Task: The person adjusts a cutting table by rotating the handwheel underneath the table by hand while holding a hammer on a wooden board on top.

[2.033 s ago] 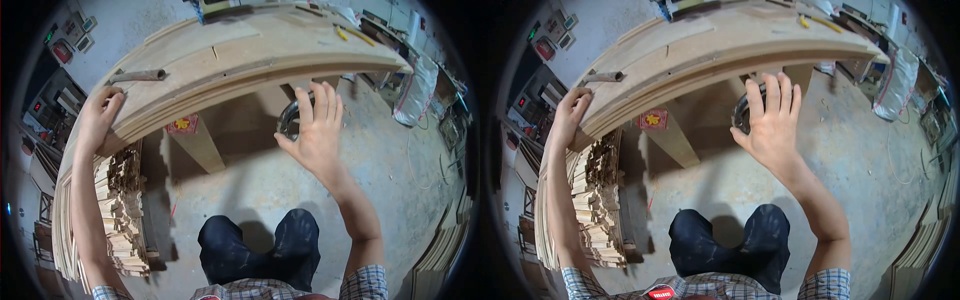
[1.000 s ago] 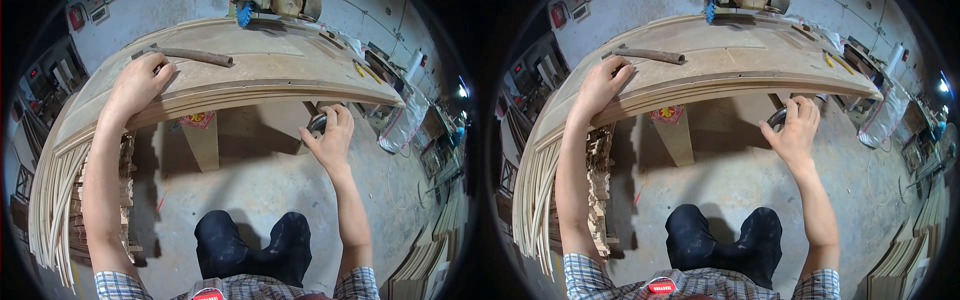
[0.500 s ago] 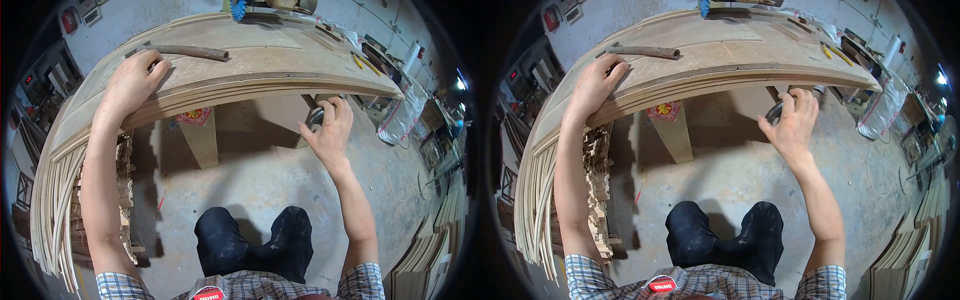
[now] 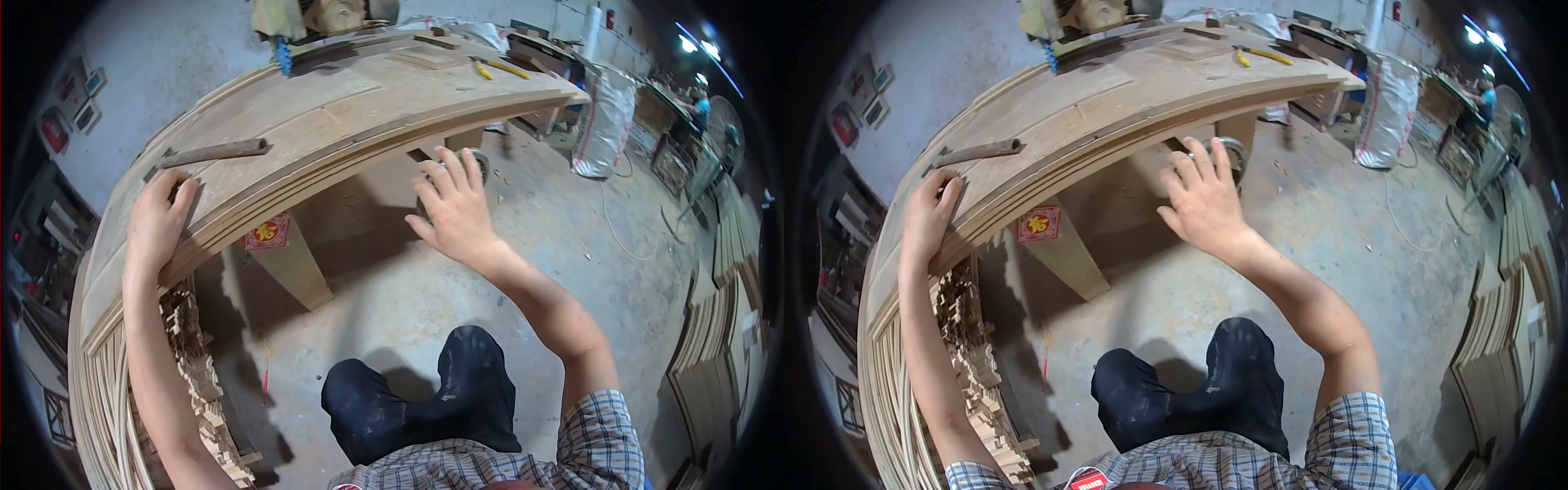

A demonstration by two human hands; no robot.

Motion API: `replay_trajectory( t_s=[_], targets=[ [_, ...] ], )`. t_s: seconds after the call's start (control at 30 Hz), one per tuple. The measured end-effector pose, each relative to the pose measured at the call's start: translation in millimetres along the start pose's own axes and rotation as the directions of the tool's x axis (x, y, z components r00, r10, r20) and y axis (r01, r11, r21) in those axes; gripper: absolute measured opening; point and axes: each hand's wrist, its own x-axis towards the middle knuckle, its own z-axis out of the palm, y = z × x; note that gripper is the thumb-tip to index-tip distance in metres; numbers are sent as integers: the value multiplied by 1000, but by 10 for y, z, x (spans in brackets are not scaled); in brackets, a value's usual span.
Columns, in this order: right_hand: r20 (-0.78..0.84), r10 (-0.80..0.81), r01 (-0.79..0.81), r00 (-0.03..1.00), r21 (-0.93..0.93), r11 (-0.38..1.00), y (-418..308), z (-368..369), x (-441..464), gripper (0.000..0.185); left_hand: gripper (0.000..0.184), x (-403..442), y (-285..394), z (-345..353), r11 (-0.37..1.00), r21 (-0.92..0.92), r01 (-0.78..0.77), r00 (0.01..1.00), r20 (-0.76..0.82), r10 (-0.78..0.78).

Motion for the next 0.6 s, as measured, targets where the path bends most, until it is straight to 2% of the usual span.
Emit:
replay_trajectory(
  t_s=[0.07, 0.1, 0.17, 0.23, 0.33, 0.37, 0.43, 0.47, 0.5, 0.57, 0.6],
  targets=[
    [-44, -26, 31, 999, 111, 993, 20, -87, -43, 46, 33, 12, -39, 14, 1000, -4, -14, 1000, 9, 14],
    [-41, -16, 20, 999, 99, 995, 36, -109, -57, 46, 33, 22, -54, 15, 1000, 2, -15, 1000, 9, 15],
    [-77, 0, 19, 997, 248, 969, 32, -159, -98, 43, 33, 18, -82, 18, 999, -24, -22, 1000, 17, 23],
    [-83, 45, -21, 996, 263, 964, -16, -212, -169, 40, 30, 48, -167, 52, 997, -78, -10, 999, 39, 13],
    [-200, 39, 49, 979, 414, 909, -120, -153, -446, 38, 31, 97, -333, 116, 993, -113, -39, 997, 63, 47],
    [-166, 60, 21, 984, 446, 895, -218, -149, -620, 34, 32, 114, -428, 140, 993, -100, -64, 996, 55, 70],
    [25, -21, 5, 999, 498, 867, -341, -28, -1096, 31, 35, 122, -512, 169, 993, -83, -90, 995, 31, 92],
    [204, -32, -76, 978, 501, 862, -386, 55, -1403, 30, 37, 106, -443, 148, 998, -42, -44, 997, 55, 46],
    [372, -54, -150, 927, 498, 854, -423, 150, -1746, 29, 39, 127, -504, 164, 998, -48, -40, 997, 67, 43],
    [575, -9, -291, 818, 428, 856, -446, 316, -2491, 31, 40, 165, -629, 173, 997, -47, -56, 995, 77, 60],
    [692, -9, -357, 721, 383, 852, -409, 347, -2841, 32, 40, 179, -647, 183, 998, -42, -55, 995, 79, 58]
  ],
)
